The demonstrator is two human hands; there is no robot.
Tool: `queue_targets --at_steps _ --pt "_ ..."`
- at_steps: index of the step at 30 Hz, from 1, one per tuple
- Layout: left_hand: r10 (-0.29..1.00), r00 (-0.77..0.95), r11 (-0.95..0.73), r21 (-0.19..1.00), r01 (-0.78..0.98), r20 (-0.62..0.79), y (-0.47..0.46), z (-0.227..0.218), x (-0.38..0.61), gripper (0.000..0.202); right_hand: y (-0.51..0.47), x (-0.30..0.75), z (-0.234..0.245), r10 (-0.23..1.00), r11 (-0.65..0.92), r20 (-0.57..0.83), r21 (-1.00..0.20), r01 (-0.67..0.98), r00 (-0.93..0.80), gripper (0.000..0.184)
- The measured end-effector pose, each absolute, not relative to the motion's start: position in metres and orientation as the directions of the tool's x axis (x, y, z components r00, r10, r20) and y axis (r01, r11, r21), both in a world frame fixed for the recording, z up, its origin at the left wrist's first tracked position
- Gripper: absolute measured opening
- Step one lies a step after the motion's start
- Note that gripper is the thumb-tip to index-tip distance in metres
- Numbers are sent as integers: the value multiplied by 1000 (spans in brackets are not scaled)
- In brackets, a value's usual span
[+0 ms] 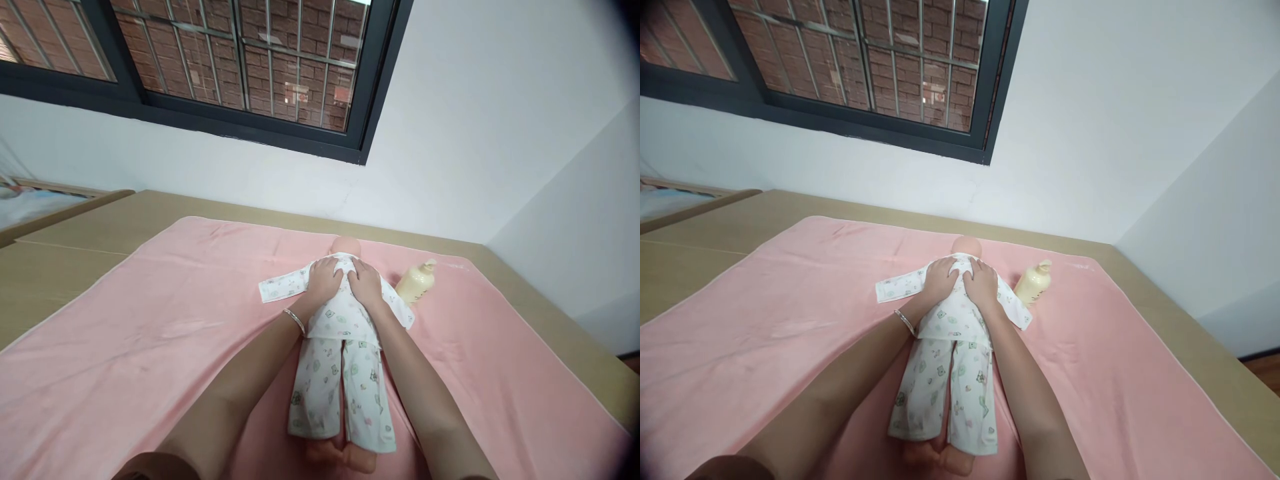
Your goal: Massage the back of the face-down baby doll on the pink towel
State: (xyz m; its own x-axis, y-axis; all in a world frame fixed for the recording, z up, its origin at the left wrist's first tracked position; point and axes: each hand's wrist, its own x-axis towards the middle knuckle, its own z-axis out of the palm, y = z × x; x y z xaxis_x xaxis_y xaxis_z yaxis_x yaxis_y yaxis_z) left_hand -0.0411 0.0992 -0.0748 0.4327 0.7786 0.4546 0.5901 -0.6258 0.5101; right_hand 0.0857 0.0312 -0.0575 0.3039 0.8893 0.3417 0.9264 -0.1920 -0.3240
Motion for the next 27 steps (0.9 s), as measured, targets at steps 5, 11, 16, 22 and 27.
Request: queue_targets --at_steps 5,11,16,22,27 --pt "774 453 -633 511 581 443 99 -74 -42 37 32 86 -59 889 -191 343 -324 926 304 53" --pt "754 465 -657 531 535 464 99 -73 -45 35 33 86 -62 867 -157 394 -364 918 304 48" --pt "745 421 -666 542 512 517 99 -75 -44 28 29 83 -60 833 -89 473 -400 912 288 37" --pt "750 366 -644 481 595 552 94 -73 -44 18 23 74 -58 756 -215 495 -429 877 428 28" --pt "782 408 -614 469 635 471 96 -70 -43 25 22 71 -56 746 -311 453 -412 857 488 31"
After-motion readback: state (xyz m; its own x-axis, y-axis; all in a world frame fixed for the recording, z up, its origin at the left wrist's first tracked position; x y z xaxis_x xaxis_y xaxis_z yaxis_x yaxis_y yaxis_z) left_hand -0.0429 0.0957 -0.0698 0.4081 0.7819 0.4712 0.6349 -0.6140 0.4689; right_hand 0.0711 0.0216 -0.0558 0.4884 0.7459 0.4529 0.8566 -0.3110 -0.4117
